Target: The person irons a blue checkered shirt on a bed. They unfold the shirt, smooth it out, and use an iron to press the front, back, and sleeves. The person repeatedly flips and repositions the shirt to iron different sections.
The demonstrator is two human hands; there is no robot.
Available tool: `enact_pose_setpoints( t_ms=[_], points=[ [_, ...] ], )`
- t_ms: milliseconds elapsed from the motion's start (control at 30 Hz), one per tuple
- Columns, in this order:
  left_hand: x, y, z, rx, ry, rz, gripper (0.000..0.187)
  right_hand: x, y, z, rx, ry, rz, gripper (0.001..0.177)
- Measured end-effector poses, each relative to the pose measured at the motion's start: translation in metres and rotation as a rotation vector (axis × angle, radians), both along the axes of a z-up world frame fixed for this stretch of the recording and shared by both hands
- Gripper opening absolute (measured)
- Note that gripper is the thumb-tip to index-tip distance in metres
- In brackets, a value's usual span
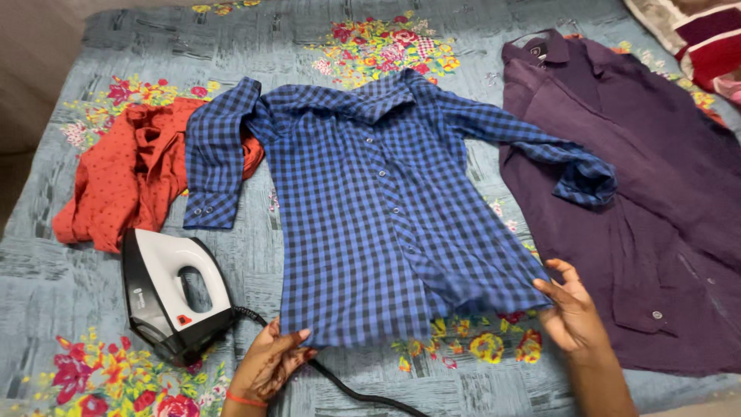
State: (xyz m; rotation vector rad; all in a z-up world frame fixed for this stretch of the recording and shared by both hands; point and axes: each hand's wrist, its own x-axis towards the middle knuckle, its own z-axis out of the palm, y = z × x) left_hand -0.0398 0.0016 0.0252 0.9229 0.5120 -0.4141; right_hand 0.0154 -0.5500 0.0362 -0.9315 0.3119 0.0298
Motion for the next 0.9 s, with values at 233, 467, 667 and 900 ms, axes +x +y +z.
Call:
enact_pose_setpoints(
  t_ms=[233,467,667,900],
  points=[
    [-0.017,-0.014,0.013,0.210,0.057,-0.036,0.050,-0.011,-0.001,-0.021,-0.505,0.061,-0.073,0.044],
    [-0.018,-0.062,0.125,1.669,0.042,-0.324,0.045,-0.039,0.044,0.066,-1.845,-0.186,-0.068,0.044],
    [0.008,-0.121,0.144,1.504,-1.078,-0.389,0.037,-0.036,0.121,0.101,-1.775,-0.882,0.341,0.049],
    [0.004,-0.174,0.086,1.567,-1.612,-0.551,0.029,-0.033,0.137,0.087,-1.616,-0.970,0.180,0.026]
  ],
)
